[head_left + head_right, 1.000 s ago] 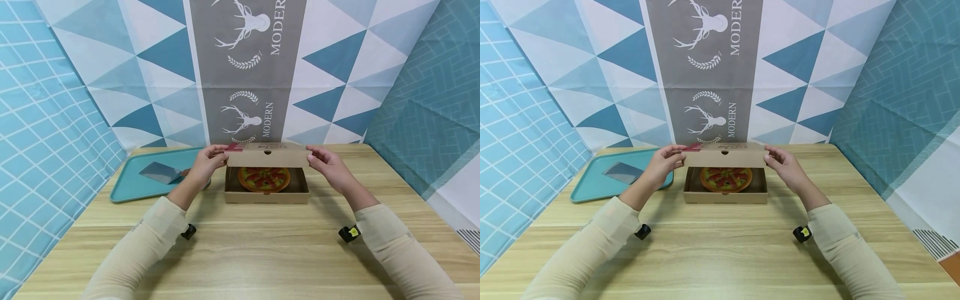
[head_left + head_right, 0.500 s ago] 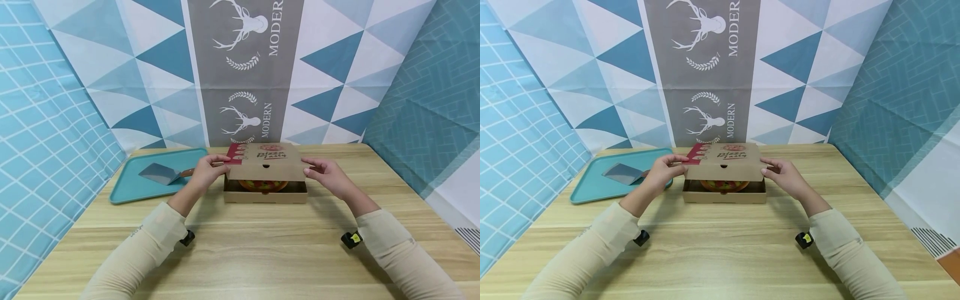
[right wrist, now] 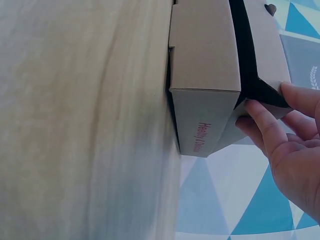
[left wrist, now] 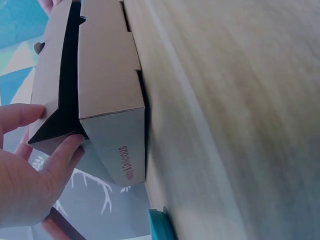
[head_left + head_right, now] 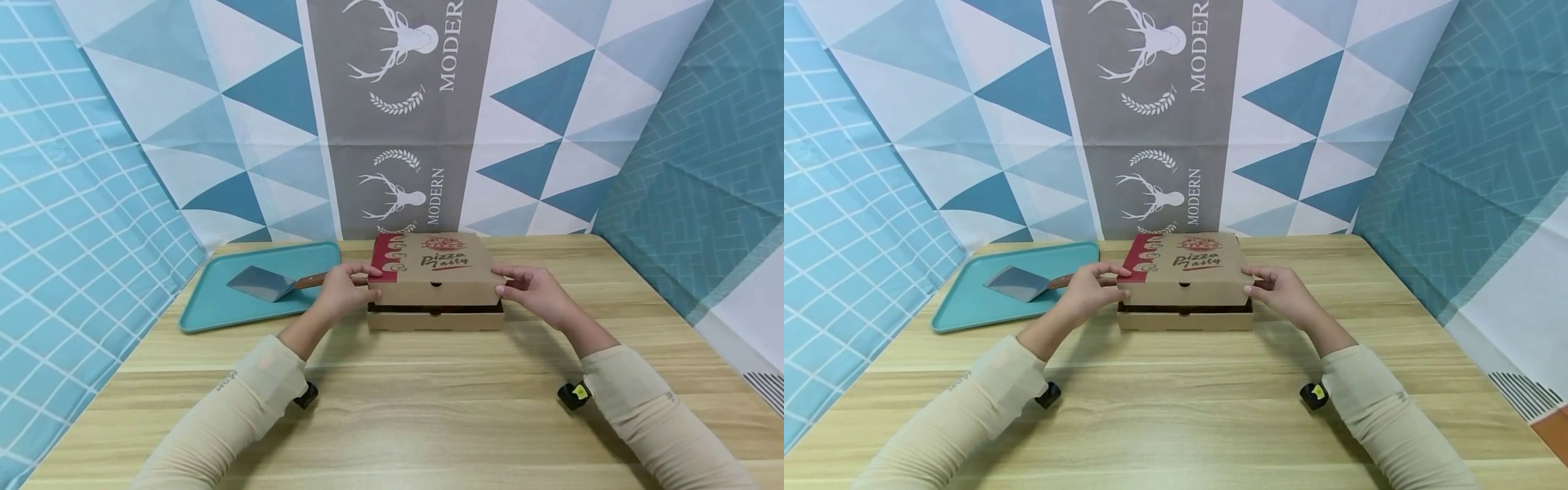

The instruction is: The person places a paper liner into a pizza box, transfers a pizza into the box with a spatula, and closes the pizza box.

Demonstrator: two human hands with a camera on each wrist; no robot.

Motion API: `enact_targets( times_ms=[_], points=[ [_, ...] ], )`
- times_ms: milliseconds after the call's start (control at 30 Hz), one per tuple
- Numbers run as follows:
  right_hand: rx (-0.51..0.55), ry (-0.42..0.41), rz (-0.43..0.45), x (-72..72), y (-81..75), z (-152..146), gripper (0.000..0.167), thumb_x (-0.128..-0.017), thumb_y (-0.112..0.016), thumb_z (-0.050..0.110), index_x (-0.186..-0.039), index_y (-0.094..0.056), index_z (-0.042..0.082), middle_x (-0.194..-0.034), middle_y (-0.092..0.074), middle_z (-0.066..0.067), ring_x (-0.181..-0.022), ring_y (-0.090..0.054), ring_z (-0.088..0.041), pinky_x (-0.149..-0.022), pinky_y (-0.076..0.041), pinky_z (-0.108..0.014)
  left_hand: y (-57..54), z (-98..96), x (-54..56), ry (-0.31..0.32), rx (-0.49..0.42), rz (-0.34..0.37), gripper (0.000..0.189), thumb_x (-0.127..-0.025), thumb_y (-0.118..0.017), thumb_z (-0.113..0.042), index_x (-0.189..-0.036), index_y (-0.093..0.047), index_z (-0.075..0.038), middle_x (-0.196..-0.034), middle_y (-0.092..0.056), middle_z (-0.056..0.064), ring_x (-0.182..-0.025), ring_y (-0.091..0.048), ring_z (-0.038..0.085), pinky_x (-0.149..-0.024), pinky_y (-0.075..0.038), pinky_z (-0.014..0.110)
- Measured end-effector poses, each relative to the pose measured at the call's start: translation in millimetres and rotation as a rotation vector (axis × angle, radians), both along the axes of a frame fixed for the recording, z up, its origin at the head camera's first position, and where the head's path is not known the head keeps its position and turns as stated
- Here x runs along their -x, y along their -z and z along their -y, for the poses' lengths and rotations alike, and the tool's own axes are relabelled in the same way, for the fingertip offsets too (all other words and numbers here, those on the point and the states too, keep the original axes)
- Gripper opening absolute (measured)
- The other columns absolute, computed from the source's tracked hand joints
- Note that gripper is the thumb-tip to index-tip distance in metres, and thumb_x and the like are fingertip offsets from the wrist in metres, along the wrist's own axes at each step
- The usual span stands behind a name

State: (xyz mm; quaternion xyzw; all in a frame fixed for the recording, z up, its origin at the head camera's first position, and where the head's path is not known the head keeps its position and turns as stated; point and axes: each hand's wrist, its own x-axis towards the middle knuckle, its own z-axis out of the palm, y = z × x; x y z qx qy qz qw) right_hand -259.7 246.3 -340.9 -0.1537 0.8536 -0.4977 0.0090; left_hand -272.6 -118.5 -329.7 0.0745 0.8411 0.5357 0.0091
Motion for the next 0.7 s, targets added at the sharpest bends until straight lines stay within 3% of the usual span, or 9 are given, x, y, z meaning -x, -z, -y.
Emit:
enact_targets(
  times_ms=[267,600,700],
  points=[
    [-0.048,0.002,0.006,-1.4,2.0,1.5,0.046,-0.096,-0.063,0.01,-0.138,-0.052,-0.001,-0.142,-0.048,-0.022,-0.127,-0.049,-0.038,-0.094,-0.048,-0.039,2.7,-1.0,-2.6,0.018,0.14,-0.086,0.029,-0.076,-0.083,-0.006,-0.101,-0.072,-0.011,-0.123,-0.063,0.011,-0.114,-0.061,0.031,-0.088,-0.054,0.043],
    [-0.083,0.032,-0.014,0.5,3.8,4.6,0.046,-0.09,-0.069,0.005,-0.133,-0.056,-0.006,-0.138,-0.051,-0.024,-0.121,-0.054,-0.039,-0.086,-0.054,-0.032,8.7,-1.6,-3.2,0.022,0.235,-0.171,0.03,-0.072,-0.086,-0.006,-0.099,-0.072,-0.012,-0.113,-0.067,0.008,-0.106,-0.065,0.03,-0.083,-0.056,0.042],
    [-0.127,0.051,-0.031,0.6,4.2,6.3,0.046,-0.087,-0.072,0.006,-0.13,-0.058,-0.006,-0.135,-0.054,-0.024,-0.121,-0.055,-0.038,-0.087,-0.054,-0.035,10.0,-2.5,-3.6,0.03,0.292,-0.22,0.029,-0.071,-0.087,-0.007,-0.097,-0.073,-0.011,-0.107,-0.07,0.008,-0.101,-0.066,0.028,-0.082,-0.056,0.041]
  ],
)
